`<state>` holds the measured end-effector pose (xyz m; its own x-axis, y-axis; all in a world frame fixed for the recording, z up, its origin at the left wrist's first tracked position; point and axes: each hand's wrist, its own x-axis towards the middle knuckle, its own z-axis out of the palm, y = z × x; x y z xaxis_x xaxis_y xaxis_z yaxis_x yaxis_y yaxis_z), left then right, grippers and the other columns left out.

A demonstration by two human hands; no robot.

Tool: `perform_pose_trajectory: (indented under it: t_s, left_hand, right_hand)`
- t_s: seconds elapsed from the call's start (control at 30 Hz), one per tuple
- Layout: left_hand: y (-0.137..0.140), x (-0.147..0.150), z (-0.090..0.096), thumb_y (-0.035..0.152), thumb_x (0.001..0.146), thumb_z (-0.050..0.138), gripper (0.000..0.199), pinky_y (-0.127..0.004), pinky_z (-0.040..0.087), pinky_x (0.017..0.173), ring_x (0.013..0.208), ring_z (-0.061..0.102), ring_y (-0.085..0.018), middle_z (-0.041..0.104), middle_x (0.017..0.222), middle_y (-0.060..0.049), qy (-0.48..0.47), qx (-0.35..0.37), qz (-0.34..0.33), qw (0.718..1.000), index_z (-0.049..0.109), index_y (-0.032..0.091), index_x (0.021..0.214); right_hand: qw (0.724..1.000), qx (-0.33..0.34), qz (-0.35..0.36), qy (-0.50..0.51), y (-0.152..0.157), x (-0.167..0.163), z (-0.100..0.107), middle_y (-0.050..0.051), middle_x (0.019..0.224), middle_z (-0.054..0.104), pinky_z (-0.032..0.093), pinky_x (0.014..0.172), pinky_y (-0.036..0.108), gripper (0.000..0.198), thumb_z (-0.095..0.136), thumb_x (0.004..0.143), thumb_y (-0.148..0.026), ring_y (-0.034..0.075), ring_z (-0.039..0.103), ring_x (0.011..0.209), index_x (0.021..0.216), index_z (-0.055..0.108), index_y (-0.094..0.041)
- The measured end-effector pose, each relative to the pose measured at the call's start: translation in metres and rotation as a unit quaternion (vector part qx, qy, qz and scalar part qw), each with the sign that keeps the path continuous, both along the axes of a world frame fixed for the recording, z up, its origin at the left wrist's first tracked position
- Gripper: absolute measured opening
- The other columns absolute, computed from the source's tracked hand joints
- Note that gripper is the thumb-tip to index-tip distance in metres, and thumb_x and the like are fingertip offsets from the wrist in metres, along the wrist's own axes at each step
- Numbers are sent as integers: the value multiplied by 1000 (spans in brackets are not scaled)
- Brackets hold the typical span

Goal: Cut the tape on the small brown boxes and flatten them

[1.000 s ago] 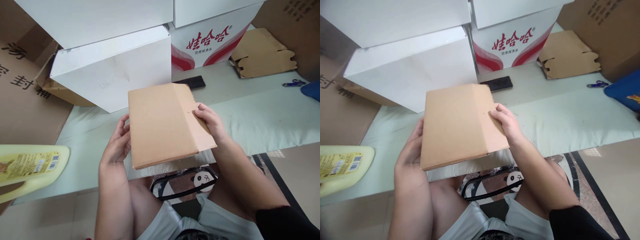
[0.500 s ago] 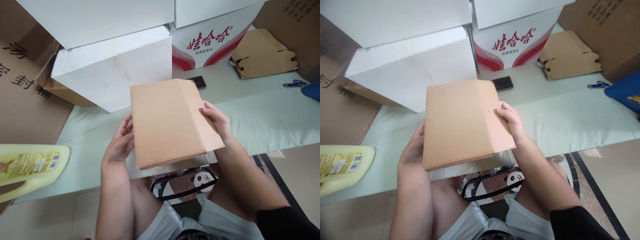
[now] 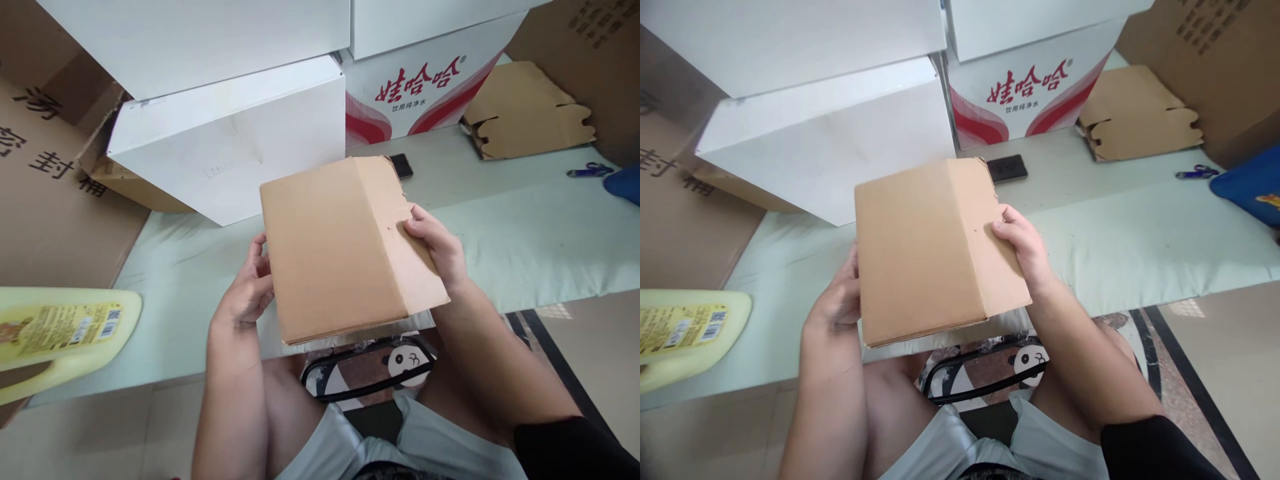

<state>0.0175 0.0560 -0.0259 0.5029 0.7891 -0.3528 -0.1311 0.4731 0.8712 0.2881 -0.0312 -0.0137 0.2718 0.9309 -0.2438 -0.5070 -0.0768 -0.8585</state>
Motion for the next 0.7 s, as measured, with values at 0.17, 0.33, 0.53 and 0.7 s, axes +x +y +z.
perform_pose_trajectory:
  t_s: [0.17, 0.33, 0.53, 0.7]
  left_hand:
    - [-3, 3, -2, 2, 61, 81, 82, -15, 48, 51, 65, 64, -9, 65, 86, 10, -10, 17, -3, 1000, 43, 35, 125]
    - [-6, 4, 0, 9, 64, 83, 72, -18, 51, 54, 68, 64, -9, 67, 93, 8, -22, 11, 31, 999, 50, 34, 123]
    - [-7, 3, 2, 22, 72, 87, 57, -21, 57, 66, 78, 68, -11, 71, 101, 4, -43, 7, 62, 997, 61, 30, 122]
    - [-6, 3, 0, 19, 69, 90, 70, -19, 57, 62, 72, 71, -10, 74, 93, 6, -32, -21, 18, 999, 57, 31, 130]
  right_hand:
    - [1000, -11, 1, 6, -1, 0, 0, 1, 84, 65, 52, 65, 35, 23, 70, 73, -34, 19, 63, 70, 91, 60, -24]
    - [1000, -13, -3, 14, 1, 3, -1, 2, 86, 65, 54, 73, 39, 22, 68, 74, -34, 21, 64, 74, 93, 59, -25]
    - [1000, -13, -12, 11, 2, 8, -5, 2, 85, 64, 55, 79, 43, 21, 66, 76, -35, 24, 66, 79, 92, 57, -26]
    - [1000, -4, -7, 5, 1, 9, -5, 2, 86, 65, 56, 80, 44, 20, 66, 77, -36, 25, 68, 81, 92, 56, -26]
